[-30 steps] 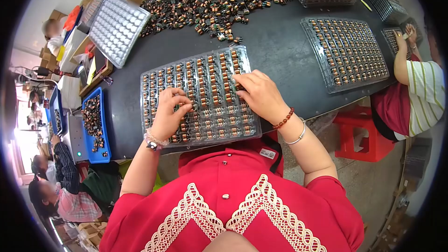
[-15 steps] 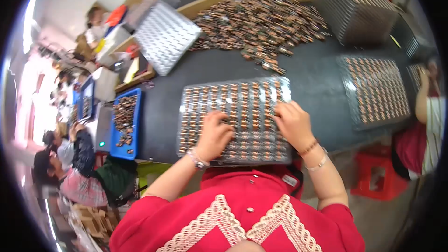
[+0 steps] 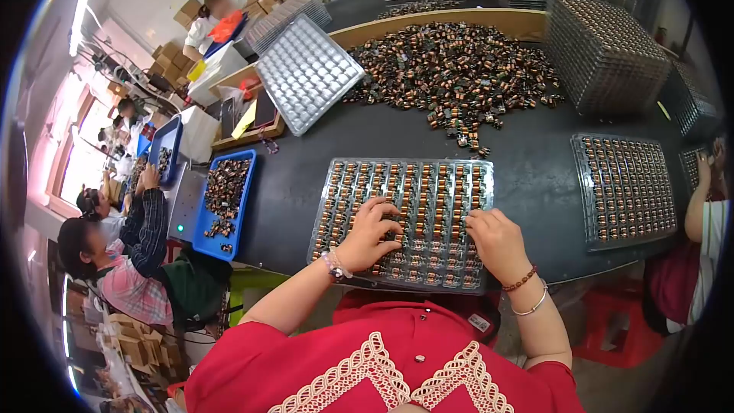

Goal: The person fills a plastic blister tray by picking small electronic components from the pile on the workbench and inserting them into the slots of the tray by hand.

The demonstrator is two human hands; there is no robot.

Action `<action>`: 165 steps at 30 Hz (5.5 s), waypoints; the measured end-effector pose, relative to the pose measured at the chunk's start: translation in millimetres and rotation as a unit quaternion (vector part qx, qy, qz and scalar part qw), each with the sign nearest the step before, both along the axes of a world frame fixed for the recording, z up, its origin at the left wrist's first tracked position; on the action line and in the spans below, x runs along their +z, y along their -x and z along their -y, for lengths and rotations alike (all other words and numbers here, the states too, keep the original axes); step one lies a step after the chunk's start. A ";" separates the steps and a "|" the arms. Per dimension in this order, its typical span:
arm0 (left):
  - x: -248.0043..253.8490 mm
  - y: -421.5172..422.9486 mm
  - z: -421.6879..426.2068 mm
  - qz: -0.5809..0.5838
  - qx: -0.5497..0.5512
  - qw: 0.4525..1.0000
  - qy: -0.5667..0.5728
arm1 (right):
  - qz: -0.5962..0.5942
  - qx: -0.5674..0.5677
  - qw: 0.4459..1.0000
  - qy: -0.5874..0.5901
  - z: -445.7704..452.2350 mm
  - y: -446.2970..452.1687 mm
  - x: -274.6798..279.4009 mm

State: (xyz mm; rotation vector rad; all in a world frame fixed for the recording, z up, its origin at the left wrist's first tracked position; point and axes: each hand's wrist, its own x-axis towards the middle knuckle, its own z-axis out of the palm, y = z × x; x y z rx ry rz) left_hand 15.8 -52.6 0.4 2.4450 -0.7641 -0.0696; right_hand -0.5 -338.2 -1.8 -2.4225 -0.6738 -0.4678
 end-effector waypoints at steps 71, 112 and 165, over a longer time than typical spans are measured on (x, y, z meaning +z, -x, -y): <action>-9.8 -104.8 23.0 0.039 0.073 0.992 0.100 | 0.067 -0.067 0.995 -0.016 9.0 -58.8 -20.0; -8.6 -88.0 58.9 0.199 0.055 0.978 -0.013 | -0.060 -0.038 0.993 -0.097 9.8 38.4 -5.0; 18.8 1.7 68.0 0.028 -0.067 0.997 -0.036 | -0.008 -0.034 0.991 -0.130 11.7 -42.8 3.5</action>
